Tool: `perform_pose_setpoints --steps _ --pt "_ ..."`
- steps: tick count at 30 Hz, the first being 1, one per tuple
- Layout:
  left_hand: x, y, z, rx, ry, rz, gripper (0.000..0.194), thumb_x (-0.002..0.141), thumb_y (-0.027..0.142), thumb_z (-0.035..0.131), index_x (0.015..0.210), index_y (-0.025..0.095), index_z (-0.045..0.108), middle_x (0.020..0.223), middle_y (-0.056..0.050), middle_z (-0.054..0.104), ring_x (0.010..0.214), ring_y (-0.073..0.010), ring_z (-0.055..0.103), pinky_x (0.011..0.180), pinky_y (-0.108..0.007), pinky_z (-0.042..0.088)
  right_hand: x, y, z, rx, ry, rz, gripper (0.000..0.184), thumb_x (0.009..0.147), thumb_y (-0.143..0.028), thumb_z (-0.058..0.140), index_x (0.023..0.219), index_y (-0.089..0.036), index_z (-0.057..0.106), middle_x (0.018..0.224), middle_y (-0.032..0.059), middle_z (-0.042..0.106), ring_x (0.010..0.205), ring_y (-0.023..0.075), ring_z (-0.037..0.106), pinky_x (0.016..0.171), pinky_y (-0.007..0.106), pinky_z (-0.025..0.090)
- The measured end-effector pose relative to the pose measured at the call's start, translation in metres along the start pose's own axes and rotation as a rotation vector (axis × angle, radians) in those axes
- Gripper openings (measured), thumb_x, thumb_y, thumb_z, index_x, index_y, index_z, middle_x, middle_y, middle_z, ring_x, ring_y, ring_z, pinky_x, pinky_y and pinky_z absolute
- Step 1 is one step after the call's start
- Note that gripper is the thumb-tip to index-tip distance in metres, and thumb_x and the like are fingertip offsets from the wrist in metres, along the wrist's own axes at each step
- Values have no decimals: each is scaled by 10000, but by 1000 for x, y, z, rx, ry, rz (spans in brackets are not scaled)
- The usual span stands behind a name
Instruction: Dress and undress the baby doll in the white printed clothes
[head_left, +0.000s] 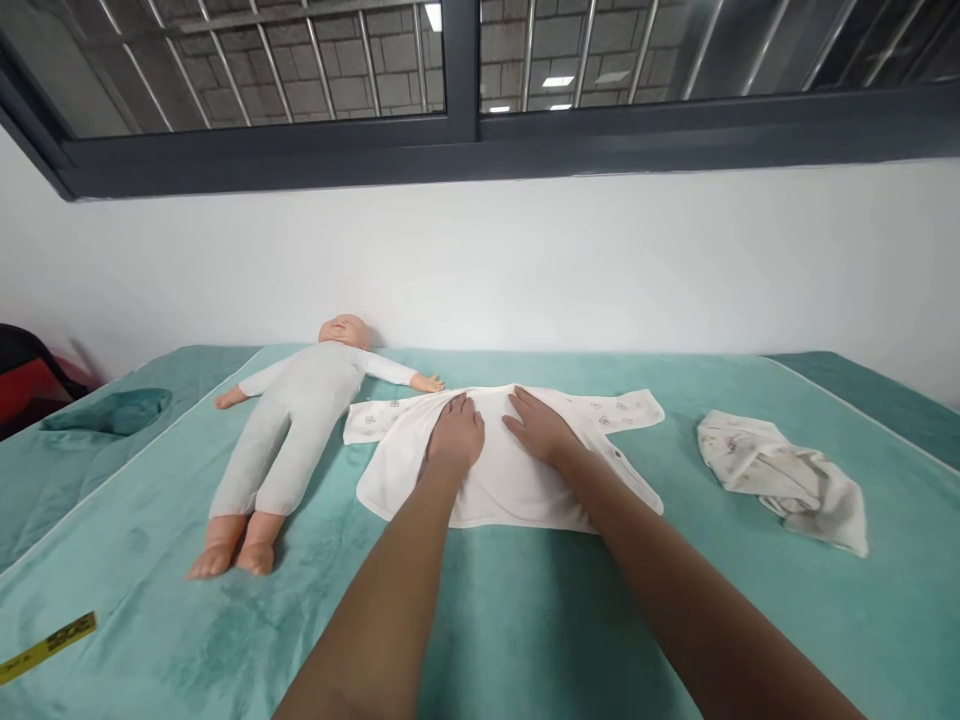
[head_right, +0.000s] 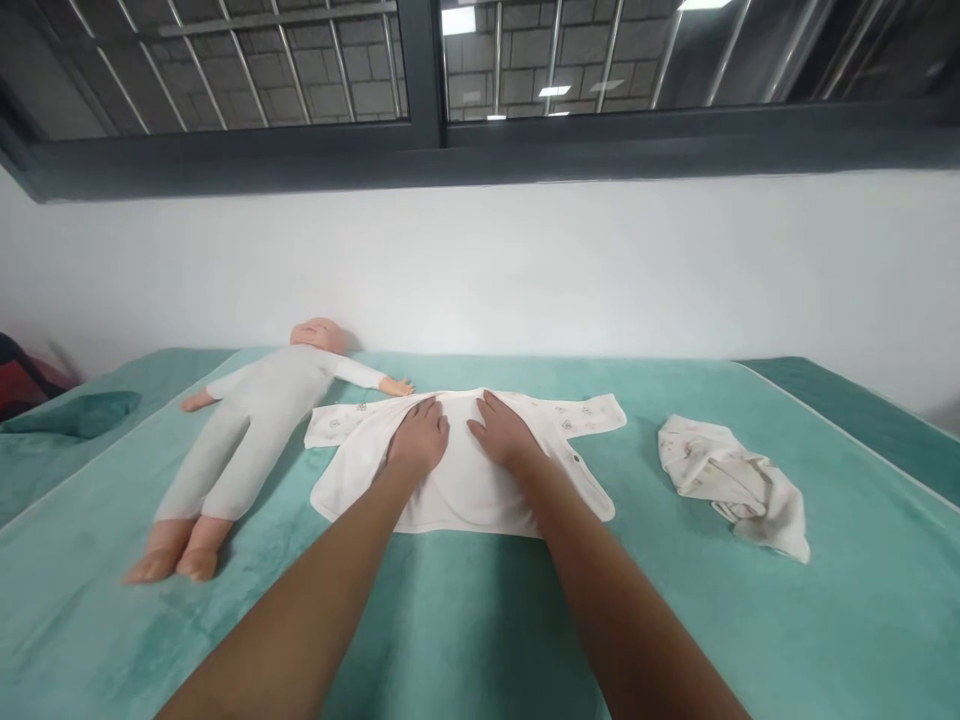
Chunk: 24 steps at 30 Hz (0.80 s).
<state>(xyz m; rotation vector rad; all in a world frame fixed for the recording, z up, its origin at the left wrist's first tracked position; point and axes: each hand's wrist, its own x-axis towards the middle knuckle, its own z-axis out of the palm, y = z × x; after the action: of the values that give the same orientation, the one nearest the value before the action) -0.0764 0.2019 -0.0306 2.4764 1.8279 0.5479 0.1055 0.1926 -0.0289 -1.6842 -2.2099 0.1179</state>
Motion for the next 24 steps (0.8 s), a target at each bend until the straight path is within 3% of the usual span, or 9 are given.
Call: perform_pose_setpoints --steps 8,13,19,24 --pt "-11 5 -7 33 12 8 436 980 263 326 1316 107 555 1447 -116 500 1318 -281 435 1095 -419 367 -5 -9 5 -64 24 1 547 987 -314 322 1399 13 472 1505 188 374 1431 258 313 1203 394 234" --pt "-27 10 -11 80 -25 -20 500 992 327 281 1414 152 484 1522 -85 412 1415 -285 320 1135 -470 312 -21 -17 2 -96 31 17 569 996 -360 311 1419 -9 458 1523 184 342 1447 276 271 1190 420 242" --pt "-59 20 -16 64 -76 41 589 988 481 220 1490 222 387 1560 -67 346 1468 -299 220 1168 -588 169 -43 -33 -3 -197 -28 99 588 1006 -420 271 1476 -93 404 1565 128 273 1463 288 224 1182 460 214" --pt "-93 29 -21 22 -134 94 655 968 573 203 1529 248 303 1582 -89 292 1477 -304 199 1174 -601 122 -61 -45 -5 -246 -45 131 607 1000 -465 271 1498 -135 376 1583 99 225 1471 315 183 1177 505 180"
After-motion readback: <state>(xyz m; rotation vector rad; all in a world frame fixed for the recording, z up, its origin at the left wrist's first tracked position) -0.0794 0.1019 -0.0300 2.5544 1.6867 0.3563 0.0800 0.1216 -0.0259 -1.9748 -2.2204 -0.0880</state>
